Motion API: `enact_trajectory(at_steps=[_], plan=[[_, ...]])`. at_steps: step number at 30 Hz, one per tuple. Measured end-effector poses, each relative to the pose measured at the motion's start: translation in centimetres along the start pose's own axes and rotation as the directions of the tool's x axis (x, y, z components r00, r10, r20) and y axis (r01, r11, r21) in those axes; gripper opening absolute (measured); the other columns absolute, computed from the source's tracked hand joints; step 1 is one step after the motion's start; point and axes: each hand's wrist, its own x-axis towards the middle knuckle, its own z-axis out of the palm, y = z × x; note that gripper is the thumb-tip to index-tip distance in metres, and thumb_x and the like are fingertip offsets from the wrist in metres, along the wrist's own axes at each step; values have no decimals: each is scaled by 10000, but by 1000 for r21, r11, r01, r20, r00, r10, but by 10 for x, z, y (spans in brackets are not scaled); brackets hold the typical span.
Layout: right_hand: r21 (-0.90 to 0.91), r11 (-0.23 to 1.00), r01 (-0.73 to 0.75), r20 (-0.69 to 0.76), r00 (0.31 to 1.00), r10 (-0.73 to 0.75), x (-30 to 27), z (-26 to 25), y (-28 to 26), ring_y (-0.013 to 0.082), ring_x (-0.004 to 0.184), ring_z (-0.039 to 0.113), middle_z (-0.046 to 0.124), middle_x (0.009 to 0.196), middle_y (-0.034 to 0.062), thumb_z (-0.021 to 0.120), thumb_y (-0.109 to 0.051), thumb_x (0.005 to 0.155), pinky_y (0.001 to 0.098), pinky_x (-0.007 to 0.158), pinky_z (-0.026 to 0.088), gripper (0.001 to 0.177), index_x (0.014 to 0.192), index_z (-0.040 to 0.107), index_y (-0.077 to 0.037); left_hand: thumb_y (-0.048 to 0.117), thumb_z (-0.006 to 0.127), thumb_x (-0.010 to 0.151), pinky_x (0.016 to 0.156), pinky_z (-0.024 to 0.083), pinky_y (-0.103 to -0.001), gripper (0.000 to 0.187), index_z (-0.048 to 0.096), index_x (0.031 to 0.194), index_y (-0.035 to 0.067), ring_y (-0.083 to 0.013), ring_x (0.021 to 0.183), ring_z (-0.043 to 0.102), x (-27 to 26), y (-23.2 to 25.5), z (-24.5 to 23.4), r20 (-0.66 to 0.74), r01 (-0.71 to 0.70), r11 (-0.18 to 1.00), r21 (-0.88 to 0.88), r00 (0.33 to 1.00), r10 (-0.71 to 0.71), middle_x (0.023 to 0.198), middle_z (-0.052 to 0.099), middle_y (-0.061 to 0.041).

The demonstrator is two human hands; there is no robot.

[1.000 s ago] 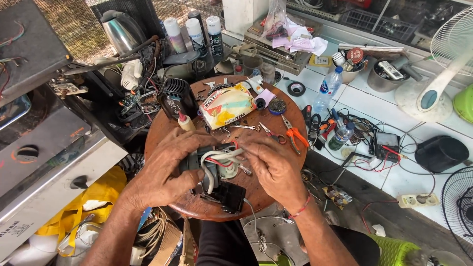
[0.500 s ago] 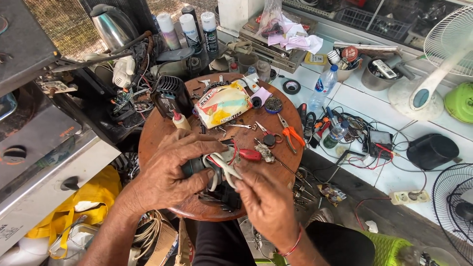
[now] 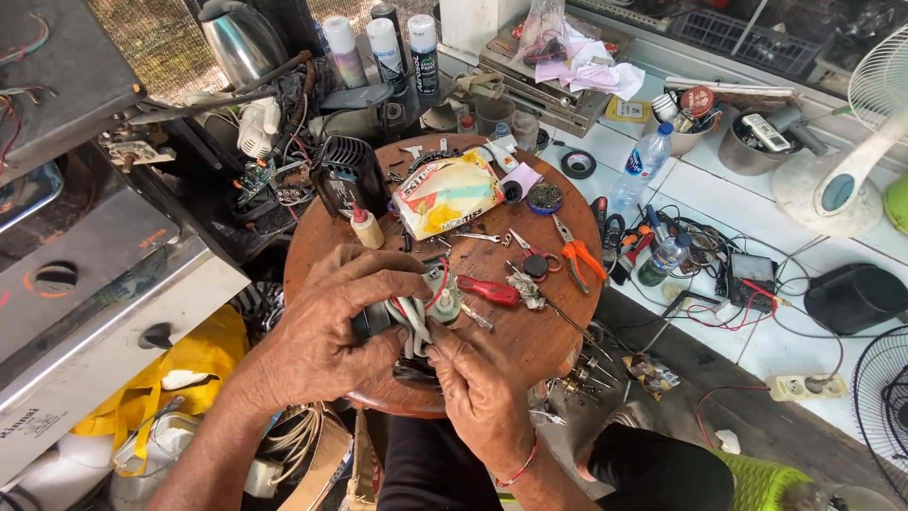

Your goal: The person secures a small electrical component in a bench vise and uses a screwdriver to tighten a screw on its side. They then remove the component from the vise and use a red test pen to check the electrical connections on the wires.

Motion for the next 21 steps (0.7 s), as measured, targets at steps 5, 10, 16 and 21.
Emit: enact_trajectory(at_steps=[5, 10, 16, 21], plan=[[90, 996, -6, -79, 997, 13, 0, 9, 6, 190, 852, 780, 732, 1019, 139, 717, -6, 943, 254, 767, 715, 258, 1199, 700, -28, 285, 608, 948, 995, 364, -462, 267, 653, 1175, 151, -272, 1221, 596, 5, -1, -9, 84, -32, 999, -9, 996, 32, 1257, 665, -63], [156, 980, -124, -137, 980, 146, -19, 8, 22, 217, 995, 777, 653, 1177, 164, 608, -196, 1035, 292, 907, 665, 313, 1292, 649, -22, 329, 587, 977, 951, 366, -410, 269, 658, 1200, 196, -257, 1142, 580, 1, 1, -7, 61, 22, 1000, -17, 998, -21, 1309, 638, -42], [98, 994, 39, -88, 996, -30, -19, 13, 25, 141, 892, 647, 608, 1218, 110, 805, -225, 952, 251, 723, 610, 566, 1424, 525, -85, 303, 599, 958, 940, 365, -396, 297, 647, 1222, 177, -238, 1168, 609, -5, 4, -3, -2, 82, 996, 32, 997, -82, 1327, 647, -58], [-34, 995, 92, -136, 986, -95, -15, 27, 22, 242, 891, 681, 646, 1072, 131, 779, -148, 952, 343, 760, 610, 336, 1226, 628, -25, 324, 585, 968, 929, 355, -403, 273, 653, 1186, 176, -241, 1159, 623, -10, 12, 0, -53, 144, 987, 77, 989, -140, 1307, 656, -50]])
